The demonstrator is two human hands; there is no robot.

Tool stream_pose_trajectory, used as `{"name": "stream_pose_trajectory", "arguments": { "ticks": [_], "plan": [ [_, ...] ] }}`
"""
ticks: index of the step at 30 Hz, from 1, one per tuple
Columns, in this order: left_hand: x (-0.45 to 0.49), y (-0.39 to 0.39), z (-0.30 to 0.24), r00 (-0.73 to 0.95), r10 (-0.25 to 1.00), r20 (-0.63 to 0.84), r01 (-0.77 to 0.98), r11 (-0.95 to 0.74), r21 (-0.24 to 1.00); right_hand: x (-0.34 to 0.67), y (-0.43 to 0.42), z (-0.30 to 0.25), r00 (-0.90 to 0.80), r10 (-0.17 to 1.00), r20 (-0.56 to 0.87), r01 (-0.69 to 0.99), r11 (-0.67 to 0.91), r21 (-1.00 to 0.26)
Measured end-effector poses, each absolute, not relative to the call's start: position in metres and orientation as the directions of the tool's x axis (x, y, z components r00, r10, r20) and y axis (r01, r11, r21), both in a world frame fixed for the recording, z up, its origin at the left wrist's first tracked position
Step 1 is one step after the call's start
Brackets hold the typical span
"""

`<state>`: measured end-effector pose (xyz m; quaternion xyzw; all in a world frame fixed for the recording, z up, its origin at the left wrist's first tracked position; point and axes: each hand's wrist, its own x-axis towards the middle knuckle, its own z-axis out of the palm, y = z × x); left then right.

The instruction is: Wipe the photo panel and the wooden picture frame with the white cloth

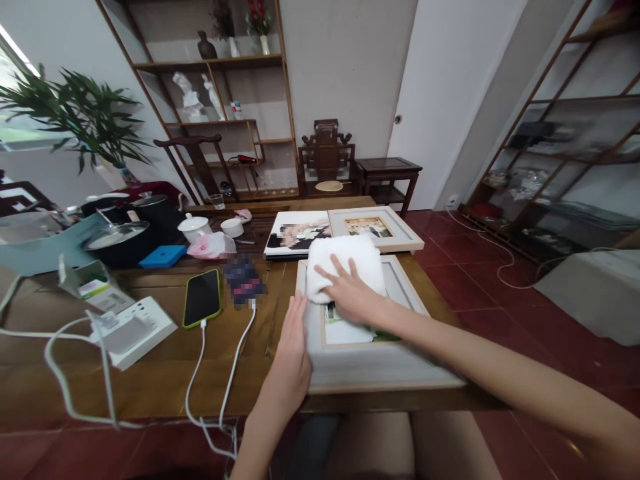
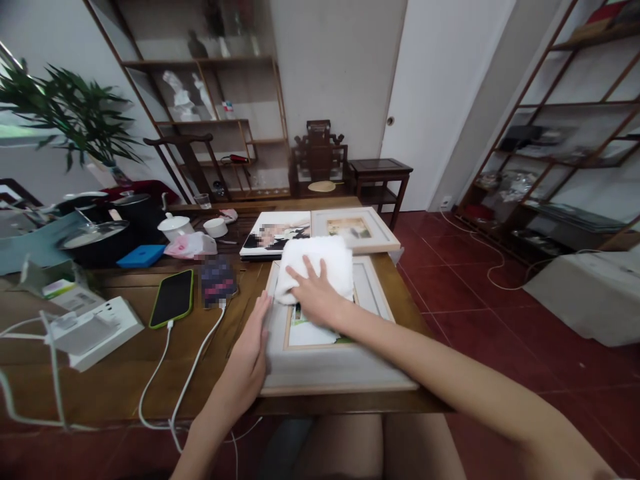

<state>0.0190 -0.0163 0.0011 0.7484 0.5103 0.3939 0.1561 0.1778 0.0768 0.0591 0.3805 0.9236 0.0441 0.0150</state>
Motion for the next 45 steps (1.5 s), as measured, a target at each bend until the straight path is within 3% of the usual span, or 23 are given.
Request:
{"name": "stream_pose_trajectory", "arguments": {
  "ticks": [9, 14, 16, 18, 20, 22, 25, 29, 34, 39, 43, 45],
  "plan": [
    [0.020, -0.017, 0.001, 0.070, 0.912, 0.405, 0.663, -0.346, 0.664, 0.197, -0.035, 0.061, -0.852, 0.507, -0.135, 0.520, 0.850, -0.090],
    [0.019, -0.019, 0.003, 0.202, 0.907, 0.369, 0.713, -0.395, 0.580, 0.233, -0.012, 0.087, -0.758, 0.625, -0.187, 0.651, 0.745, -0.146],
    [0.019, -0.019, 0.005, 0.256, 0.912, 0.321, 0.725, -0.401, 0.560, 0.243, 0.013, 0.100, -0.688, 0.716, -0.120, 0.726, 0.679, -0.112],
    [0.019, -0.020, 0.007, 0.288, 0.915, 0.282, 0.741, -0.400, 0.540, 0.245, 0.039, 0.108, -0.648, 0.759, 0.061, 0.759, 0.650, -0.040],
    [0.019, -0.021, 0.009, 0.303, 0.915, 0.265, 0.754, -0.400, 0.521, 0.237, 0.061, 0.109, -0.661, 0.707, 0.252, 0.739, 0.671, 0.057],
    [0.020, -0.020, 0.010, 0.309, 0.914, 0.264, 0.761, -0.404, 0.507, 0.221, 0.078, 0.101, -0.710, 0.625, 0.324, 0.692, 0.706, 0.153],
    [0.019, -0.018, 0.009, 0.307, 0.909, 0.283, 0.760, -0.413, 0.501, 0.195, 0.090, 0.080, -0.796, 0.563, 0.222, 0.603, 0.768, 0.216],
    [0.019, -0.015, 0.005, 0.293, 0.892, 0.345, 0.732, -0.441, 0.519, 0.184, 0.090, 0.061, -0.832, 0.549, 0.074, 0.552, 0.810, 0.199],
    [0.018, -0.014, 0.002, 0.269, 0.895, 0.356, 0.724, -0.432, 0.538, 0.222, 0.086, 0.066, -0.786, 0.616, 0.046, 0.613, 0.770, 0.177],
    [0.019, -0.014, 0.001, 0.259, 0.883, 0.392, 0.698, -0.452, 0.556, 0.284, 0.086, 0.086, -0.613, 0.790, -0.027, 0.770, 0.604, 0.204],
    [0.019, -0.013, -0.002, 0.233, 0.875, 0.424, 0.697, -0.454, 0.555, 0.317, 0.090, 0.099, -0.411, 0.900, 0.144, 0.876, 0.346, 0.338],
    [0.020, -0.013, -0.004, 0.218, 0.873, 0.435, 0.695, -0.452, 0.559, 0.317, 0.089, 0.095, -0.430, 0.874, 0.226, 0.876, 0.343, 0.339]
  ]
}}
